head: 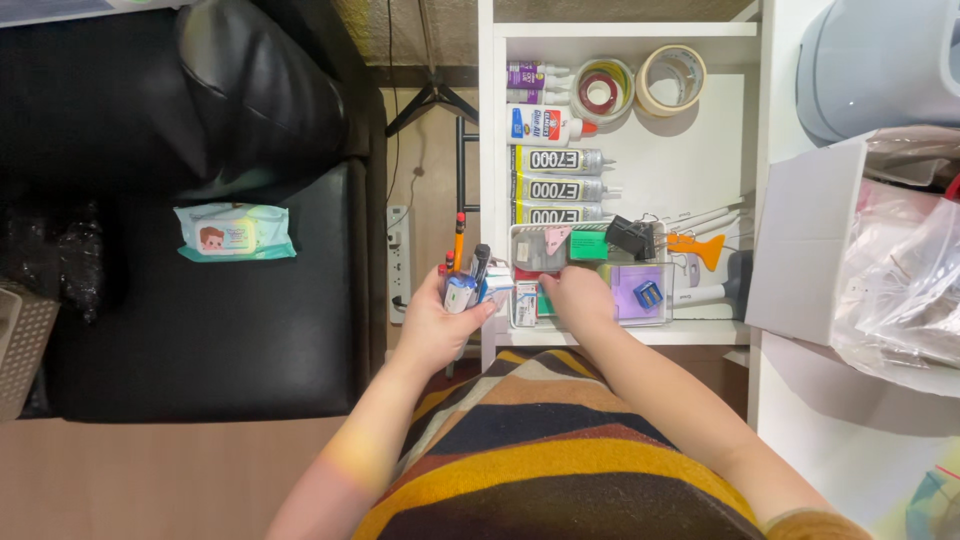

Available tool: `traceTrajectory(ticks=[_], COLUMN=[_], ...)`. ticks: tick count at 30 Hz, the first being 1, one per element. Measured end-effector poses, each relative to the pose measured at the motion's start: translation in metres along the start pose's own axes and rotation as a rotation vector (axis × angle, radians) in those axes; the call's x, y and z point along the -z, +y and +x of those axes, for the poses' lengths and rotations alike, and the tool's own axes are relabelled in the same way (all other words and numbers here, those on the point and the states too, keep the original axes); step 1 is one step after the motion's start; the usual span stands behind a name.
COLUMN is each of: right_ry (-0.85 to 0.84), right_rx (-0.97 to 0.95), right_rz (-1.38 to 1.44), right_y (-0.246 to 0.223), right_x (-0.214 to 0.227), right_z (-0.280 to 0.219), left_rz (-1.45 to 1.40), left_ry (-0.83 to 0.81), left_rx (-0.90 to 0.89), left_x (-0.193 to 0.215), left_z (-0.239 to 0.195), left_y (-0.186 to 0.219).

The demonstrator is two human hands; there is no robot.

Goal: The person organizes stationery items in a drawer. They pick up various items including pens, pencils, and small boxes, then place them into a clear plastic organizer within the drawer.

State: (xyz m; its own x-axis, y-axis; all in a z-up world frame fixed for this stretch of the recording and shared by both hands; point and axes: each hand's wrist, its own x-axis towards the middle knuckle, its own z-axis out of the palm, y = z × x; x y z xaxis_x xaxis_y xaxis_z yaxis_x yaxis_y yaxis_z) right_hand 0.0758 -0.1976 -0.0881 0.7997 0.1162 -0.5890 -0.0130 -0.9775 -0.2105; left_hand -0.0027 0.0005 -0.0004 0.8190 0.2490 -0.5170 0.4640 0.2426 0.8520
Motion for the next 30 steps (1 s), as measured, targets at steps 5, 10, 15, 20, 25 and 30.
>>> traceTrajectory(ticks=[5,10,15,20,25,30], right_ry=[-0.003,0.058,0.019,-0.036,0.028,0.33], right_rx=[-0.059,-0.107,-0.05,0.035,0.306,1.047], right_rz=[-0.001,0.106,0.214,1.027,0.977,0.687], right_y=[-0.009,-0.007,-0.005,-0.001,-0.007,-0.026], right_x=[0.0,-0.001,0.019,0.051,0.095,0.125], right_z=[0.004,0.0,-0.014,-0.036,-0.064,-0.086], left_rz=[-0.022,-0.04,-0.085,-0.103,-0.116,-0.269], left_ry=[-0.008,-0.022,-0.091,-0.193,-0.308,-0.48], left_rx=[0.0,-0.036,-0.074,-0.1,-0.094,-0.091], left_x=[0.006,0.006,0.002,-0.007,-0.016,-0.029], left_z=[0.0,0.003,0.006,0.003,0.008,0.003], left_y=[-0.012,-0.023,-0.017,0.002,0.002,0.023])
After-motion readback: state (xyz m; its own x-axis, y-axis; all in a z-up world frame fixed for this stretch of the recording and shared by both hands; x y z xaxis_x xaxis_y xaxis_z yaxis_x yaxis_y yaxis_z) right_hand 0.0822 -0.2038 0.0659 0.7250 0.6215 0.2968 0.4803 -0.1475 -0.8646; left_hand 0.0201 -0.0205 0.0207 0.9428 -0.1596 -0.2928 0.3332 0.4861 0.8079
